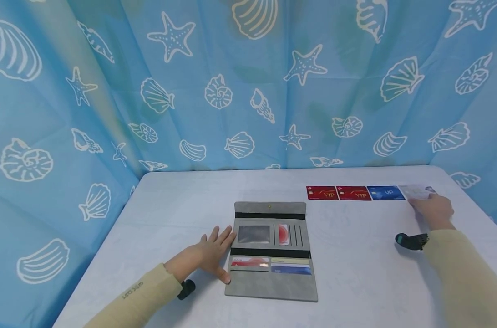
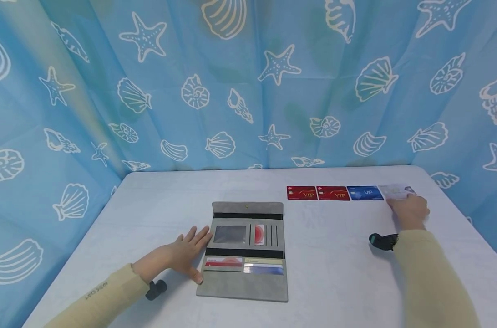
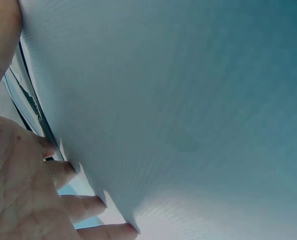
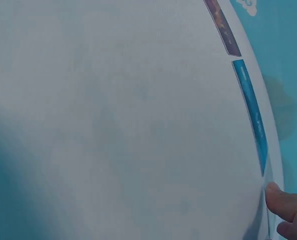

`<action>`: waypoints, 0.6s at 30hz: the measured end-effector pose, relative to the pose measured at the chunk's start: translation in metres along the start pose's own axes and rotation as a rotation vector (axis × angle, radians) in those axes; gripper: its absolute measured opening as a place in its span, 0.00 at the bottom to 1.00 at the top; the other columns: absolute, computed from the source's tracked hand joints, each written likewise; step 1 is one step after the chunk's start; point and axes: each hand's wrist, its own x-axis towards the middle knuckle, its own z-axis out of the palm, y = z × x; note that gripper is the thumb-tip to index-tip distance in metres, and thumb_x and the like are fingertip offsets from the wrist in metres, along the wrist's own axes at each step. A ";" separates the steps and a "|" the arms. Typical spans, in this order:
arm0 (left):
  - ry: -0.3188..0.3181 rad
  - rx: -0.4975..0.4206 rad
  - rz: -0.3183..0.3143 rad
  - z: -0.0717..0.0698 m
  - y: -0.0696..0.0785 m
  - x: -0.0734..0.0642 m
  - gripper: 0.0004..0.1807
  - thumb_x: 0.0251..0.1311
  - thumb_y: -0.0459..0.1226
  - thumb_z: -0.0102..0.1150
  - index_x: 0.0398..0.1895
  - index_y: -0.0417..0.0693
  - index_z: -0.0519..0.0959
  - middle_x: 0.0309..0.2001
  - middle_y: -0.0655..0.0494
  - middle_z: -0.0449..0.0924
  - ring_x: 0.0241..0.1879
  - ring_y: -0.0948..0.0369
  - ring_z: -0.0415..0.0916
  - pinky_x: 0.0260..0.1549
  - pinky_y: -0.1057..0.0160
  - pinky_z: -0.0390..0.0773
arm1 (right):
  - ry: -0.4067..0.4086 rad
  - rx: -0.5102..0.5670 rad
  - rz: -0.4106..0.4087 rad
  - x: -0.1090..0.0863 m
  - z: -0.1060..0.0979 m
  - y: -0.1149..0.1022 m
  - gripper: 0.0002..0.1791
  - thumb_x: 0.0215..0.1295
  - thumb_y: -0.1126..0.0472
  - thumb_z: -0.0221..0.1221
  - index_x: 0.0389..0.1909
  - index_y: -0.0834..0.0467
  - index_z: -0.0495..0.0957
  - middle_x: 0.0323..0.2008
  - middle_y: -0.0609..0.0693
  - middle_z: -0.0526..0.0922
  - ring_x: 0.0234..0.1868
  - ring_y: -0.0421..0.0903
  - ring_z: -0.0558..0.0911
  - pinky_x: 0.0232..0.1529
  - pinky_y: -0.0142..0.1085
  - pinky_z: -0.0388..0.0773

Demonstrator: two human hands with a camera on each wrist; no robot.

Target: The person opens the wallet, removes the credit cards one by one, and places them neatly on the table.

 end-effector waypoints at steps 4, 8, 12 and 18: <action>0.004 -0.003 0.000 0.000 0.000 0.000 0.64 0.33 0.64 0.65 0.71 0.49 0.43 0.73 0.51 0.36 0.71 0.45 0.34 0.63 0.40 0.49 | -0.038 0.039 -0.024 0.004 -0.005 0.007 0.45 0.64 0.45 0.49 0.69 0.66 0.38 0.65 0.75 0.41 0.64 0.71 0.47 0.60 0.62 0.51; 0.008 -0.004 0.001 -0.001 0.000 -0.001 0.64 0.33 0.64 0.66 0.71 0.49 0.43 0.73 0.51 0.36 0.70 0.45 0.35 0.63 0.40 0.49 | -0.061 0.042 -0.075 0.002 -0.010 0.011 0.45 0.64 0.50 0.52 0.68 0.67 0.36 0.65 0.76 0.41 0.63 0.72 0.48 0.60 0.63 0.50; 0.008 0.005 -0.002 -0.002 0.000 -0.001 0.64 0.33 0.64 0.66 0.71 0.49 0.43 0.73 0.52 0.37 0.70 0.45 0.35 0.63 0.40 0.49 | -0.066 0.084 -0.100 -0.006 -0.014 0.010 0.45 0.64 0.55 0.54 0.69 0.66 0.35 0.66 0.74 0.40 0.64 0.72 0.49 0.59 0.62 0.54; 0.008 0.008 -0.006 -0.001 0.001 -0.001 0.64 0.33 0.65 0.65 0.71 0.49 0.43 0.73 0.52 0.36 0.70 0.45 0.35 0.63 0.40 0.49 | -0.041 0.143 -0.180 -0.002 -0.006 0.013 0.44 0.64 0.57 0.54 0.69 0.66 0.36 0.67 0.73 0.42 0.61 0.71 0.59 0.56 0.57 0.62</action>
